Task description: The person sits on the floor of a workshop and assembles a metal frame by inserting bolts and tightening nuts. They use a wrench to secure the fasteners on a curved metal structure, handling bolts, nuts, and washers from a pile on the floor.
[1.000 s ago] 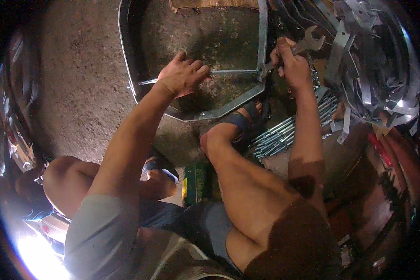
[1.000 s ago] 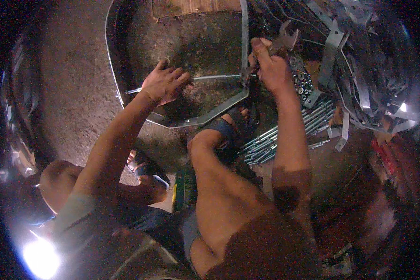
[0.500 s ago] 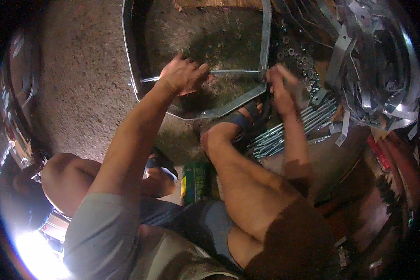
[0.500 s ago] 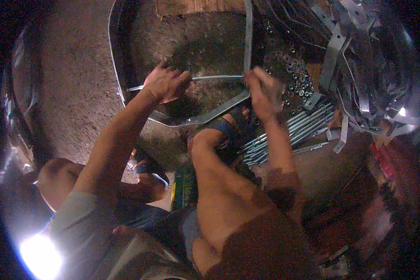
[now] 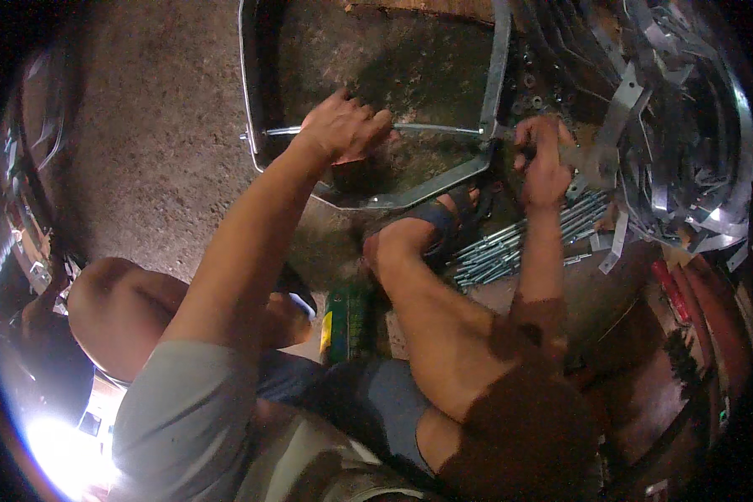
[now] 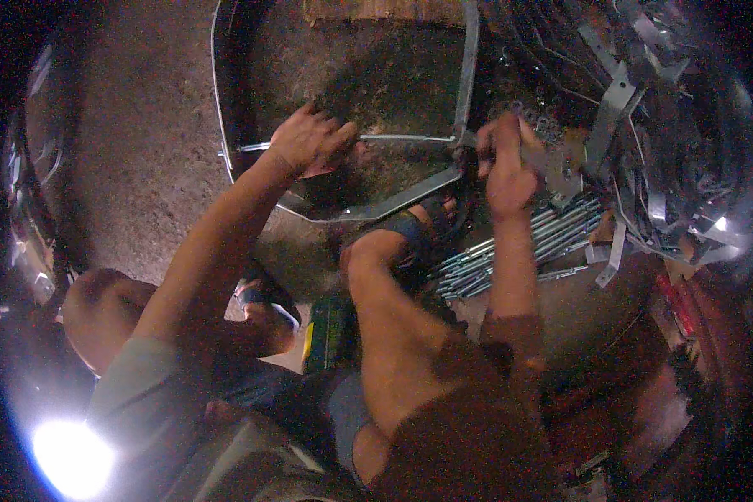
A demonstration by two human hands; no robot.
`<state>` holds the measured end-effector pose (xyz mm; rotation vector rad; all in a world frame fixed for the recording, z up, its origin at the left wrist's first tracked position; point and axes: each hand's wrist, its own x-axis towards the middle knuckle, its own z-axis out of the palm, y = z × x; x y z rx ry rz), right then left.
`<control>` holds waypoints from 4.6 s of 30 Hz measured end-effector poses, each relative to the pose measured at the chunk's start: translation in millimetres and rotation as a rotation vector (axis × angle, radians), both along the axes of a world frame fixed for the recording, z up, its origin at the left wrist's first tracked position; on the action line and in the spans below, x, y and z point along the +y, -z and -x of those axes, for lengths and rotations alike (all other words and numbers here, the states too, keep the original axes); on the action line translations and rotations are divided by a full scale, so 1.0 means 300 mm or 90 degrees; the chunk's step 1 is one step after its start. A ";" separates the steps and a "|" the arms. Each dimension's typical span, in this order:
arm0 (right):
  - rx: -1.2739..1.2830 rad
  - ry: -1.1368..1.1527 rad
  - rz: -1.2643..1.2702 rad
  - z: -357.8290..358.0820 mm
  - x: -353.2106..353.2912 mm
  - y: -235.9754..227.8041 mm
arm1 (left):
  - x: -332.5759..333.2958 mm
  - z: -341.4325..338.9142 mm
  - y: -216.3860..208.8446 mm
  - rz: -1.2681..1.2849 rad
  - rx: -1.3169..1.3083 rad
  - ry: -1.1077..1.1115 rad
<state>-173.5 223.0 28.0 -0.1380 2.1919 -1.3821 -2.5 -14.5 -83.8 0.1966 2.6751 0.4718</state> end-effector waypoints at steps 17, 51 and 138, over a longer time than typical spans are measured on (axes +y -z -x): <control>0.379 -0.245 -0.003 -0.270 0.200 0.164 | 0.006 0.019 -0.001 -0.008 0.056 0.024; 0.006 -0.209 -0.188 0.101 -0.032 0.208 | -0.002 0.022 -0.015 -0.002 -0.033 0.015; 0.111 -0.057 0.115 -0.157 -0.039 -0.027 | -0.002 0.046 -0.001 -0.022 -0.107 0.068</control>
